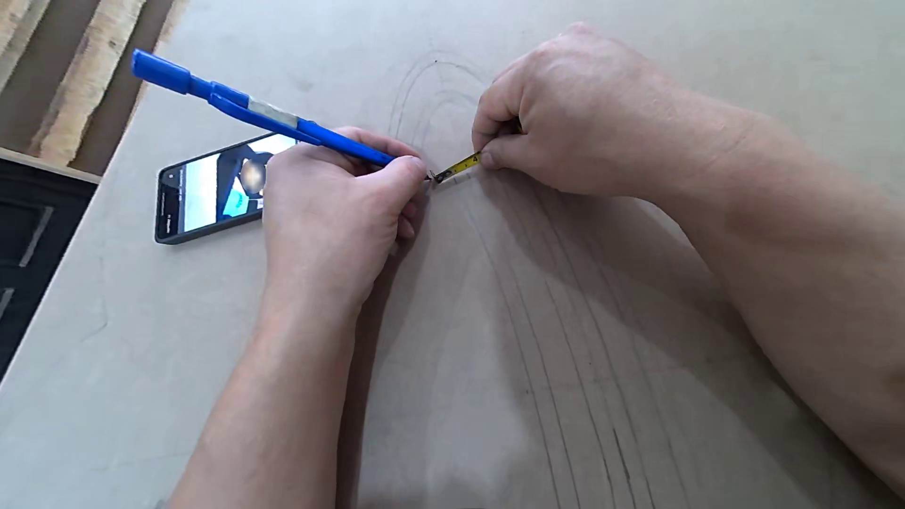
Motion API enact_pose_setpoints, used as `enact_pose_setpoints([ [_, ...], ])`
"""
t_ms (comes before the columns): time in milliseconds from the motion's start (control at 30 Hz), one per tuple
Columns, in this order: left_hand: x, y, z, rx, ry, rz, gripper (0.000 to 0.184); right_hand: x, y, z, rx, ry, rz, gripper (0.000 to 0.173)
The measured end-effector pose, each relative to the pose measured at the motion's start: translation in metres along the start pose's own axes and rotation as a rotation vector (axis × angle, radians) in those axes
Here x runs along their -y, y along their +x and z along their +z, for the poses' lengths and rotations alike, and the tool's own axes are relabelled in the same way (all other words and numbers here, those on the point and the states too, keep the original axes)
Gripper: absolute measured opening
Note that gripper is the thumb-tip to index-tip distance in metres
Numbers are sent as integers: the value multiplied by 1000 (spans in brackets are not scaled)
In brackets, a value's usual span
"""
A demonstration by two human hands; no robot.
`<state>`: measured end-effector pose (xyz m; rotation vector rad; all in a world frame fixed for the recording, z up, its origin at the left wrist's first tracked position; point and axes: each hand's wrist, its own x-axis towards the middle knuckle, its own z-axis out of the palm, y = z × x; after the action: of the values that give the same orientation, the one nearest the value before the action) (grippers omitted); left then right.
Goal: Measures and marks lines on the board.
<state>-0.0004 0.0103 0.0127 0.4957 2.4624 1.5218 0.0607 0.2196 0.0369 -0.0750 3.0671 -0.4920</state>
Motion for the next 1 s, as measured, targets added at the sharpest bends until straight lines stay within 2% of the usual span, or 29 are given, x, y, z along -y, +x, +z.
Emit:
enact_pose_setpoints([
  [300, 4, 2, 0, -11, -54, 32, 4, 1, 1, 0, 0, 3, 25, 13],
  [467, 3, 1, 1, -142, -266, -52, 3, -1, -1, 1, -20, 21, 15, 13],
  [567, 3, 1, 2, -156, -302, -66, 2, -1, -1, 2, -41, 39, 20, 12],
  [733, 5, 0, 0, -79, -223, -43, 7, -2, -1, 1, -39, 80, 48, 12],
  [1000, 7, 0, 2, -12, -97, 40, 2, -2, -2, 1, -12, 69, 32, 10],
])
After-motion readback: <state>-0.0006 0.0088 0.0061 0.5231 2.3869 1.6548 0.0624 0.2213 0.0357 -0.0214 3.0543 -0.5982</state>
